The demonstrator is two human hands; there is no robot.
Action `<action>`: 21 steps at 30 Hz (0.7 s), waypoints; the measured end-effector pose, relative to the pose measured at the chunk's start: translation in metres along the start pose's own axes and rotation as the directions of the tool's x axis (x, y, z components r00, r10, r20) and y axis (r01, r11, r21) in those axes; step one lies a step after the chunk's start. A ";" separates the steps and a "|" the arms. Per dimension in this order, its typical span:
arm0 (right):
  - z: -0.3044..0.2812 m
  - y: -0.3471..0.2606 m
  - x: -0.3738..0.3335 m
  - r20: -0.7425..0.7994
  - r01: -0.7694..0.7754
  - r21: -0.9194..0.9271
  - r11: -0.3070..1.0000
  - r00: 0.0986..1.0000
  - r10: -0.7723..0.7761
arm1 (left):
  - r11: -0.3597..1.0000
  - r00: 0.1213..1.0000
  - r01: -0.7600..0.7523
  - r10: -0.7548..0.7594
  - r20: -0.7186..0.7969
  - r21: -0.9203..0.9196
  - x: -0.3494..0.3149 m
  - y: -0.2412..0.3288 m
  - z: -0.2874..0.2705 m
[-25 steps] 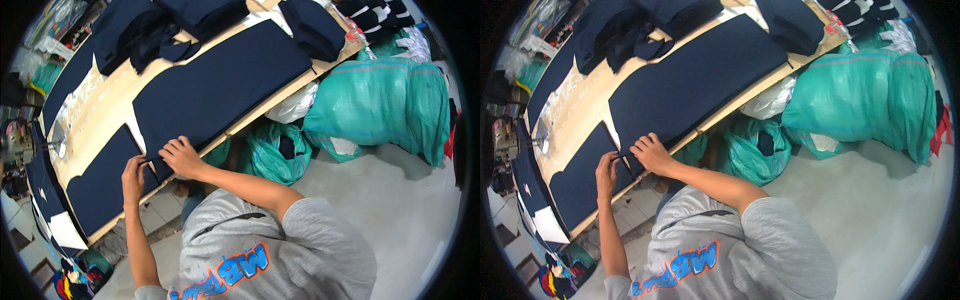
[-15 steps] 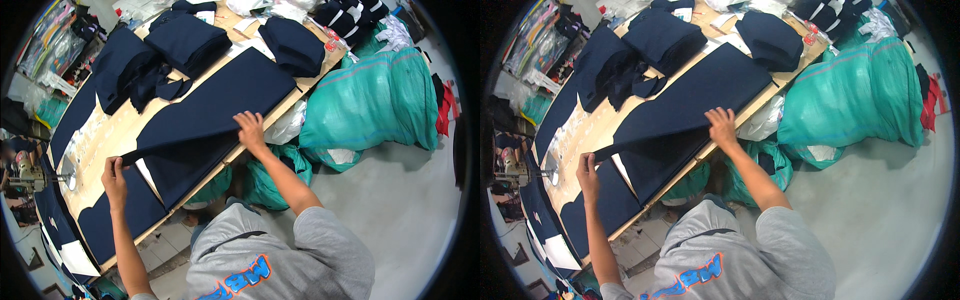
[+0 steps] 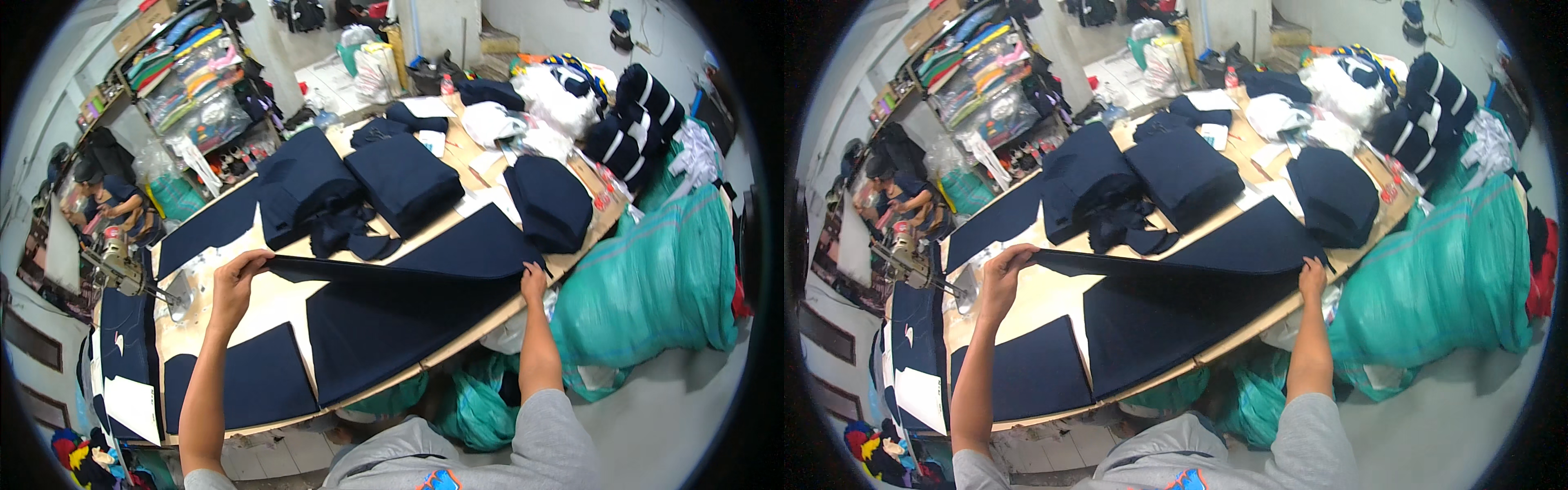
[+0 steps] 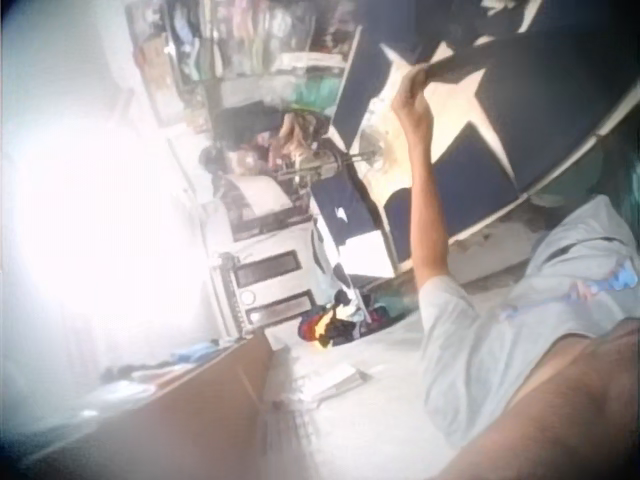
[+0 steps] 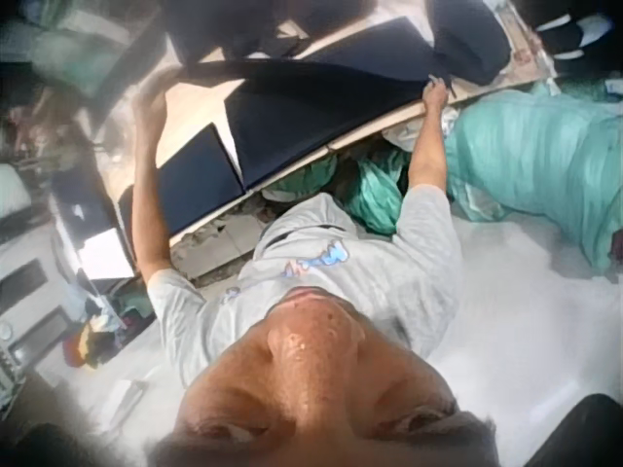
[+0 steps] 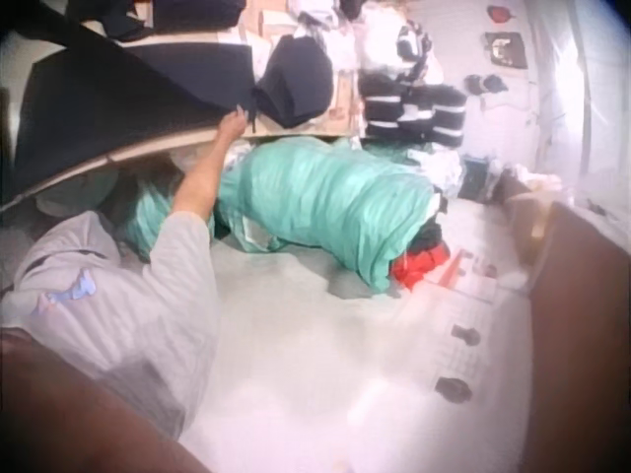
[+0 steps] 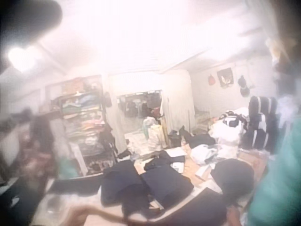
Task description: The person folds dark blue fabric pieces on a wooden table, aligning edges and smoothing the material. The person also handles white paper templates, placing them on the table and adjusting their positions.
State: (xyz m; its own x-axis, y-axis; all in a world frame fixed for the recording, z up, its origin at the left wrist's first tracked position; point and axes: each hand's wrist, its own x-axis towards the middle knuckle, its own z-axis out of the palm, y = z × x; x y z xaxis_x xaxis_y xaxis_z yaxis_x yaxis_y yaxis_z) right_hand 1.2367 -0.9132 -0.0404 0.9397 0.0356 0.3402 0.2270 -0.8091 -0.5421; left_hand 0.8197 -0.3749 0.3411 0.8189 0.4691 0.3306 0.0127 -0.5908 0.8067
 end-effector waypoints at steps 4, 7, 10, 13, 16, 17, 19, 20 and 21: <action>-0.003 -0.026 0.021 -0.085 0.029 0.254 0.967 0.996 -0.007 | 0.998 1.000 -0.020 0.020 -0.005 0.062 0.019 0.025 -0.025; -0.035 -0.083 0.049 -0.113 0.139 0.323 0.936 0.988 -0.107 | 0.979 0.999 -0.014 0.006 0.041 0.204 0.017 0.036 -0.067; -0.104 -0.109 0.110 -0.295 0.367 0.240 0.899 0.910 -0.293 | 0.986 0.997 -0.077 0.074 0.022 0.145 0.021 0.045 -0.088; -0.178 -0.177 0.153 -0.328 0.514 0.184 0.838 0.836 -0.441 | 0.977 0.994 -0.077 0.090 -0.059 0.200 0.003 0.030 -0.128; -0.239 -0.239 0.176 -0.263 0.657 0.168 0.735 0.748 -0.609 | 0.992 0.977 -0.023 0.048 -0.206 0.122 -0.027 0.016 -0.173; -0.257 -0.265 0.173 -0.221 0.694 0.191 0.694 0.719 -0.659 | 0.994 0.970 0.023 0.004 -0.242 0.108 -0.042 0.012 -0.190; -0.288 -0.296 0.176 -0.076 0.725 0.170 0.668 0.685 -0.724 | 0.993 0.949 0.088 -0.061 -0.308 0.072 -0.069 0.008 -0.211; -0.302 -0.308 0.178 0.005 0.689 0.176 0.703 0.713 -0.701 | 0.989 0.951 0.078 -0.036 -0.307 0.126 -0.079 -0.001 -0.221; -0.312 -0.314 0.175 -0.002 0.689 0.175 0.704 0.715 -0.699 | 0.981 0.951 0.066 -0.005 -0.310 0.185 -0.088 -0.006 -0.232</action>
State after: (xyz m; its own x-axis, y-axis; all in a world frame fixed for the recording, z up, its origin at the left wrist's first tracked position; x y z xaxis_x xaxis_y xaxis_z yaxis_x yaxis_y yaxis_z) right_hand 1.2505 -0.8355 0.4290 0.5128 0.5900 0.6237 0.8515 -0.4423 -0.2817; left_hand 0.6145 -0.2602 0.4204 0.6010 0.6525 0.4617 0.1722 -0.6697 0.7224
